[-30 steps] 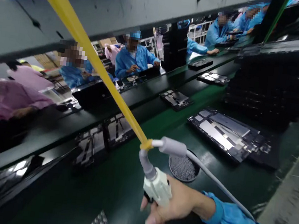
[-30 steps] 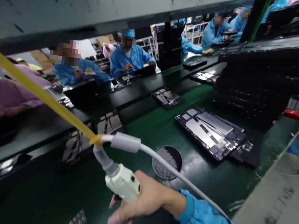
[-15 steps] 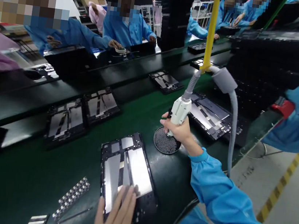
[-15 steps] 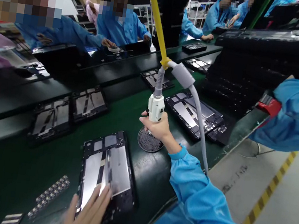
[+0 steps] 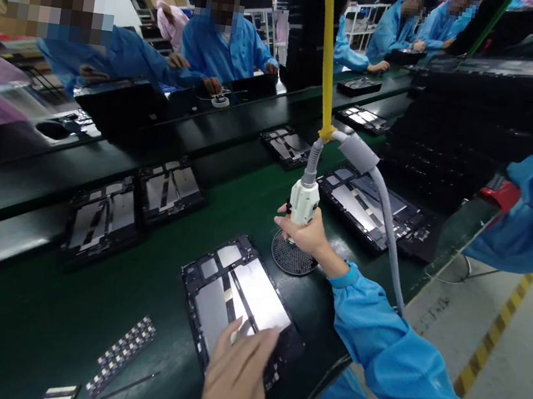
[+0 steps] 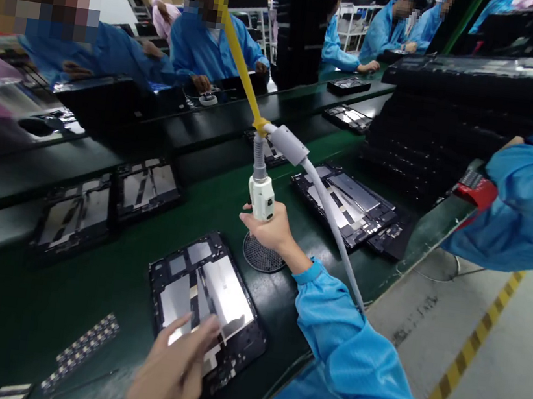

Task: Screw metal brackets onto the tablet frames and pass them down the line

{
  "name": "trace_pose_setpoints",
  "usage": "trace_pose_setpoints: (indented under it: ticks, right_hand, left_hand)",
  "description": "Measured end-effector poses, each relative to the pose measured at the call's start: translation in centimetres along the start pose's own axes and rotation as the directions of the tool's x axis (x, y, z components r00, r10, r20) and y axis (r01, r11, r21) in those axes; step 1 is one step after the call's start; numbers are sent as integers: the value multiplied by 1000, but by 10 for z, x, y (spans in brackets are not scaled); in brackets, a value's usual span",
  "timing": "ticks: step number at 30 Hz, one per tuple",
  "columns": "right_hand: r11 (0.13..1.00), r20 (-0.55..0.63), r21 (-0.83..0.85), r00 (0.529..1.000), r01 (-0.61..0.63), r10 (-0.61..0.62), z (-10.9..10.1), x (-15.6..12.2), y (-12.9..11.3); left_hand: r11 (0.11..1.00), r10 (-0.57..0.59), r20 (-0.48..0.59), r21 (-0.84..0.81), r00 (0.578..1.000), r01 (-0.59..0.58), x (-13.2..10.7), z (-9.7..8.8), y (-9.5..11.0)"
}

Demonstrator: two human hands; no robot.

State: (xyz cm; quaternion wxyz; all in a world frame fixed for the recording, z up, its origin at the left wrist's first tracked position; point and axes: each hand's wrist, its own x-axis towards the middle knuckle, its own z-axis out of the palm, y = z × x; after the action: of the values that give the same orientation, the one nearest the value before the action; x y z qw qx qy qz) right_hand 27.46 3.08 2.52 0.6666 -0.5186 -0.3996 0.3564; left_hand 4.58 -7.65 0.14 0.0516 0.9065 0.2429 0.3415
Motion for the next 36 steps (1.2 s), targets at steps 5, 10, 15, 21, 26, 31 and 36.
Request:
trace_pose_setpoints:
  ticks: [5,10,15,21,26,31,36]
  right_hand:
    - [1000,-6,-21,1000,-5,5,0,1,0]
    - [1000,22,-25,1000,8,-8,-2,-2,-5]
    - [985,-29,2,984,175,-175,2,-18,-25]
    - [984,254,150,958,99,-135,37,-46,-41]
    - [994,373,102,924,46,-81,80,-65,-43]
    - [996,446,90,895,-30,-13,122,-76,-44]
    - [997,532,32,846,-70,42,148,-82,-28]
  left_hand:
    - [933,-345,-62,90,936,350,-11,-35,-22]
    - [742,-671,-80,-45,738,669,-29,-53,-47]
    - [207,-955,105,-434,277,877,-37,-49,-63]
    - [105,-894,328,-508,304,855,-22,-41,-83]
    - [196,-887,271,-513,375,836,-12,-30,-92]
    - [208,-871,285,-523,399,827,-11,-27,-98]
    - [81,-824,450,-508,344,858,-5,-33,-110]
